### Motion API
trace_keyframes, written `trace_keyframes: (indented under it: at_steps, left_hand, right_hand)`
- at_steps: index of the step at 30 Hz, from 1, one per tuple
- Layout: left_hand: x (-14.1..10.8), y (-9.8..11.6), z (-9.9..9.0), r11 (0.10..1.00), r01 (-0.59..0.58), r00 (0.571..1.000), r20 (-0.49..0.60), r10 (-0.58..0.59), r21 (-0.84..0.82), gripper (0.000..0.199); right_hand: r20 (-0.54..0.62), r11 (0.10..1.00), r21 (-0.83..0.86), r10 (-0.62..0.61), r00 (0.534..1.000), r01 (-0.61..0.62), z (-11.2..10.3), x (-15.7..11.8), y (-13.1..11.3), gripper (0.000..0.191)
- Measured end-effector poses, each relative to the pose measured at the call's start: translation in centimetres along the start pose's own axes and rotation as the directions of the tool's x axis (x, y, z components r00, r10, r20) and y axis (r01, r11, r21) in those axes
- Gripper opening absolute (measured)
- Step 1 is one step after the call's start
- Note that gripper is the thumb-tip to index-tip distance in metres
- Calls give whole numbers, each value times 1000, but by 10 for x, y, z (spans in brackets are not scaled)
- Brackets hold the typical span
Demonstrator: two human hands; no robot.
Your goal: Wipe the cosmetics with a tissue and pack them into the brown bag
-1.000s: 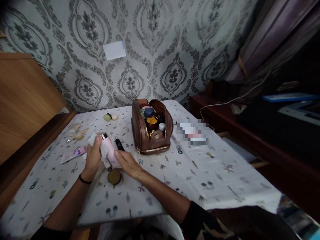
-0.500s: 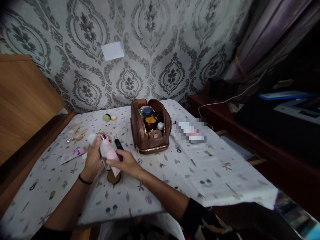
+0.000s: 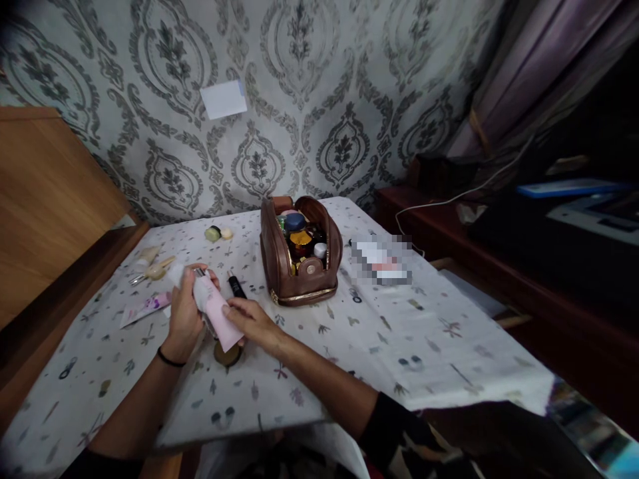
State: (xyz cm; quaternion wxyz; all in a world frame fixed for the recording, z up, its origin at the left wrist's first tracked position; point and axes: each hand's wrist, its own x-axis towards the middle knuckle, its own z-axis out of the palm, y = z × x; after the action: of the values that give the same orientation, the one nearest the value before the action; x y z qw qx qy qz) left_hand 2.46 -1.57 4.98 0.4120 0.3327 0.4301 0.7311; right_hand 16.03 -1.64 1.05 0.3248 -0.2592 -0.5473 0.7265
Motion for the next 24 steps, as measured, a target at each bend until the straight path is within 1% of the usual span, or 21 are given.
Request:
trace_keyframes:
  at_steps: [4,7,9,11,14,16,19,22,24]
  left_hand:
    - [6,1,-4,998,8,998,-63,-12,-63,46]
    - [9,3,-5,990,19,998,-61,-28,-140,48]
    - [8,6,-5,989,-3,999,-49,-5,-147,49]
    - [4,9,-4,993,-27,999,-30,24,-116,48]
    - [-4,13,0,999,-50,998,-23,50,17,47]
    - [-9,15,4,985,-80,996,-27,85,153,45]
    - [-12,19,16,945,-122,992,33,118,304,42]
    - [-9,23,35,923,-164,982,143,121,349,41]
    - [-3,23,49,919,-193,964,242,112,343,43]
  right_hand:
    - [6,979,186,81,997,-81,2,-1,-4,60]
    - [-20,965,245,96,995,-88,5,-2,-9,55]
    - [-71,974,222,54,996,-37,6,-5,-14,51]
    - [-124,986,164,-16,992,36,7,-11,-22,49]
    - [-202,990,54,-117,972,130,3,-26,-39,48]
    - [-270,981,-36,-194,943,191,-3,-36,-55,46]
    - [-361,945,-159,-324,874,285,-18,-49,-80,43]
    - [-433,912,-249,-407,804,327,-36,-58,-104,39]
    - [-469,888,-309,-454,757,341,-48,-61,-118,39]
